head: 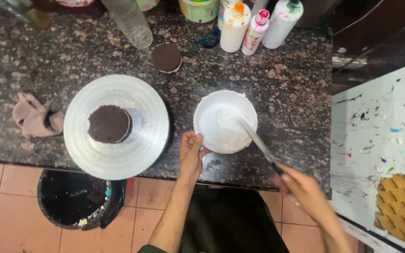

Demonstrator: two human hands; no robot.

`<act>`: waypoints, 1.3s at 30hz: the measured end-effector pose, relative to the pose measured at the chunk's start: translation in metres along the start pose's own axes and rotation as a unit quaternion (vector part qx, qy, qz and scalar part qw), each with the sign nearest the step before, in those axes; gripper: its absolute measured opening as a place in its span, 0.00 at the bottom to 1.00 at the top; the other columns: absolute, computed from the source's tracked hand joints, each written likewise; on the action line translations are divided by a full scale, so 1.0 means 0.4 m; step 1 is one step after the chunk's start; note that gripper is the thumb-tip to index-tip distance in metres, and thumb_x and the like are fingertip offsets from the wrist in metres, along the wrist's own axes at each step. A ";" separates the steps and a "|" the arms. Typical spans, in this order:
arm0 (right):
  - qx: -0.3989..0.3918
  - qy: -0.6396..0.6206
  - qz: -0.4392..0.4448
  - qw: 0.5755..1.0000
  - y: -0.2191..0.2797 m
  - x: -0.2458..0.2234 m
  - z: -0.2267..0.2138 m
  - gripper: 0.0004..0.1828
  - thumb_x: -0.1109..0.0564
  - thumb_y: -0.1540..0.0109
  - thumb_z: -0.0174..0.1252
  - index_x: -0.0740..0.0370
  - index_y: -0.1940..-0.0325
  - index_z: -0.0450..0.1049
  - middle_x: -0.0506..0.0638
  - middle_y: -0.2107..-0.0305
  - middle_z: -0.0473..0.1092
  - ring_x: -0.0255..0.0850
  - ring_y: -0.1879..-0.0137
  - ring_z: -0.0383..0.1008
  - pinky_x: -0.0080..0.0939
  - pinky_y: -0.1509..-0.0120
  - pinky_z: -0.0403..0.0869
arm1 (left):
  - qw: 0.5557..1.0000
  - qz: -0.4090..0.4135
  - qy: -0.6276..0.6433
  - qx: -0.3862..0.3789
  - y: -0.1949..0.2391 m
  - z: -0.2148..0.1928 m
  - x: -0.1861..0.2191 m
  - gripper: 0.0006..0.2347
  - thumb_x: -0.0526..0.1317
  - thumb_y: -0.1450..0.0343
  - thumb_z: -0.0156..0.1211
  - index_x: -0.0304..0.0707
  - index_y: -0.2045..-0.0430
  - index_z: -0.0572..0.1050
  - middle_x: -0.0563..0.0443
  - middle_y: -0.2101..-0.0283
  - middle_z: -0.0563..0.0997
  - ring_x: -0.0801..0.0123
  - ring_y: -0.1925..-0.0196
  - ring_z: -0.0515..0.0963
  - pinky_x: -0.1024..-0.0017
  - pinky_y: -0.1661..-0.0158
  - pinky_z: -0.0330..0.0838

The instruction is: The person frosts a cake by applying white frosting from a container onto a small chocolate cake base using a palette knife while rotating the turntable, then smooths the top and sides of the cake.

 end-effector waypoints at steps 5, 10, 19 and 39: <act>0.085 0.232 -0.269 0.931 -0.084 -0.164 0.185 0.26 0.60 0.37 0.58 0.54 0.33 0.71 0.51 0.62 0.72 0.45 0.64 0.74 0.42 0.61 0.74 | 1.000 0.008 -0.010 0.029 0.052 -0.043 -0.058 0.08 0.35 0.26 0.60 0.38 0.58 0.69 0.52 0.63 0.76 0.72 0.63 0.76 0.65 0.59 0.79; 0.148 0.328 -0.259 0.897 0.010 -0.118 0.157 0.26 0.60 0.40 0.62 0.50 0.36 0.73 0.50 0.65 0.71 0.47 0.70 0.75 0.46 0.67 0.74 | 0.996 -0.039 -0.058 0.051 0.122 -0.095 -0.120 0.08 0.34 0.30 0.63 0.39 0.60 0.72 0.56 0.64 0.75 0.75 0.63 0.77 0.69 0.59 0.79; 0.125 0.243 -0.254 0.928 0.124 0.030 0.066 0.22 0.62 0.40 0.60 0.61 0.41 0.76 0.54 0.64 0.75 0.40 0.61 0.81 0.37 0.57 0.77 | 0.994 -0.033 -0.059 0.083 0.202 -0.306 -0.070 0.07 0.34 0.29 0.65 0.39 0.62 0.73 0.57 0.65 0.76 0.76 0.62 0.76 0.75 0.61 0.75; -0.241 -0.302 0.021 0.922 -0.206 -0.587 1.330 0.15 0.54 0.28 0.48 0.70 0.58 0.72 0.50 0.78 0.67 0.33 0.79 0.62 0.32 0.78 0.61 | 0.561 0.358 -0.709 0.236 -0.241 -0.973 0.863 0.34 0.49 0.44 0.74 0.37 0.42 0.75 0.17 0.38 0.62 0.21 0.30 0.54 0.28 0.40 0.47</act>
Point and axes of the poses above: each hand's wrist, its own y-axis away from the middle knuckle, its own z-axis out of the palm, x = y × z, the point moved 6 cm from there along -y, towards the middle knuckle
